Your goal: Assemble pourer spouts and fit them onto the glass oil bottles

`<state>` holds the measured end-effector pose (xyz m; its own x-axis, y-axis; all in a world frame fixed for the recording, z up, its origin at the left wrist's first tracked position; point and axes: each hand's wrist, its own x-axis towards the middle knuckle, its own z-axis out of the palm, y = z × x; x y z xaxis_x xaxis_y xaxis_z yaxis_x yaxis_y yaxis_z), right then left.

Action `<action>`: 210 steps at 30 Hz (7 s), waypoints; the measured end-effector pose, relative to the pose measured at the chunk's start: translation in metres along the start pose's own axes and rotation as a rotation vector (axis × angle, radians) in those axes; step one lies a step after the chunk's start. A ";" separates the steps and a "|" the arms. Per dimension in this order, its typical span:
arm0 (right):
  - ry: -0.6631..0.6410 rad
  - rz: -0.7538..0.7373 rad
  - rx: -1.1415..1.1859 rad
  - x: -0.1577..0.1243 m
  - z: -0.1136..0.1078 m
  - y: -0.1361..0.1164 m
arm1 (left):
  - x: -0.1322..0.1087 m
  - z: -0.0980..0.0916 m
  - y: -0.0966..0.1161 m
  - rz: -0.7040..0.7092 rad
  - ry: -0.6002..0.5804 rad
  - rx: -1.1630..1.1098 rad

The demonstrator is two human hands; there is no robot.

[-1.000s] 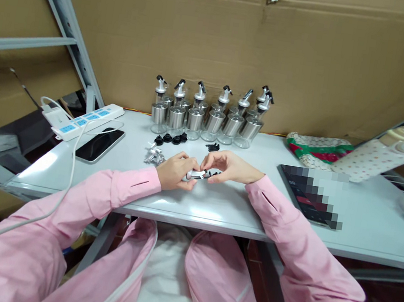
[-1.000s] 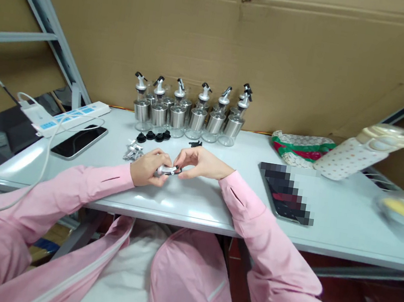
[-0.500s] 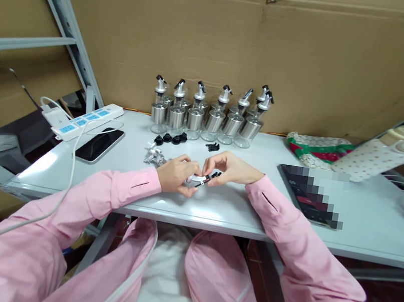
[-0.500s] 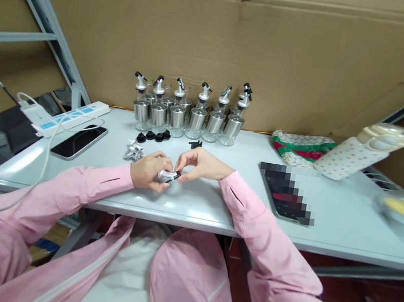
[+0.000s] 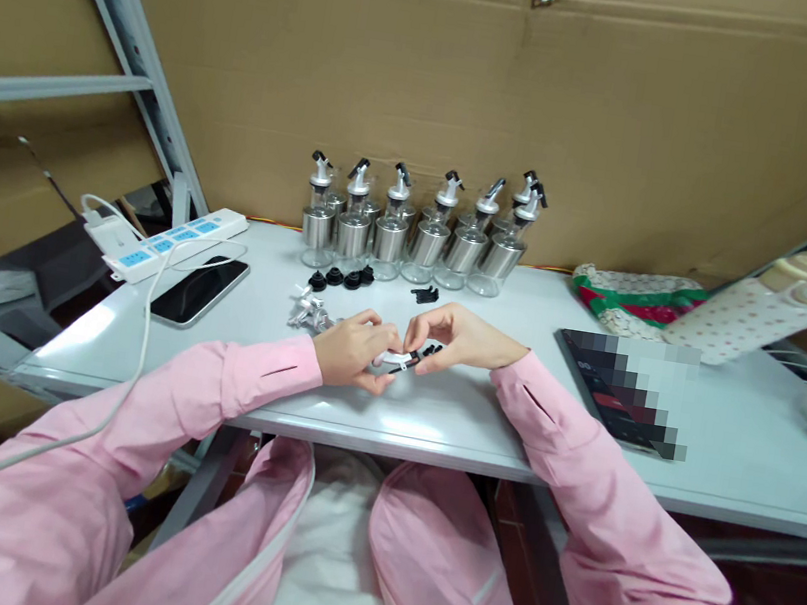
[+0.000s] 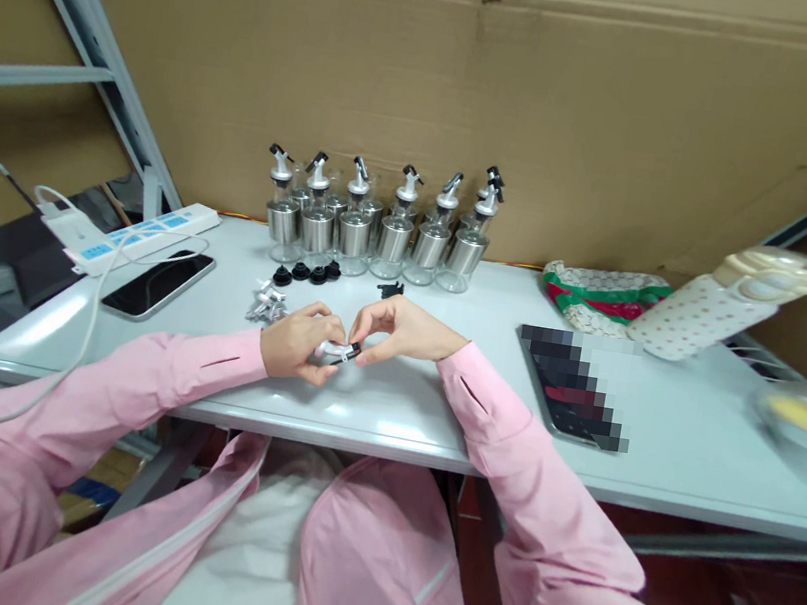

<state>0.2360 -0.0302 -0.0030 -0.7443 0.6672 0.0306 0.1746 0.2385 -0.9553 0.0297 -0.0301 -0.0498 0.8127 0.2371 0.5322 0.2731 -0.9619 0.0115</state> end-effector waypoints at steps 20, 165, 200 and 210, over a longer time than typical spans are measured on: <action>-0.046 0.014 -0.030 0.000 0.005 -0.003 | 0.001 0.001 0.001 0.021 -0.029 0.040; 0.736 -0.599 -0.303 0.005 0.065 -0.002 | 0.041 -0.051 0.011 0.061 0.615 -0.096; 0.754 -0.805 -0.582 -0.013 0.057 -0.030 | 0.037 -0.013 0.027 0.014 0.842 -0.439; 0.759 -0.695 -0.537 -0.019 0.054 -0.037 | 0.018 -0.009 0.042 -0.021 0.682 -0.215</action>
<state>0.2088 -0.0896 0.0160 -0.2412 0.4833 0.8416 0.2663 0.8669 -0.4214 0.0510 -0.0679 -0.0319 0.2862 0.1851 0.9401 0.1206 -0.9803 0.1563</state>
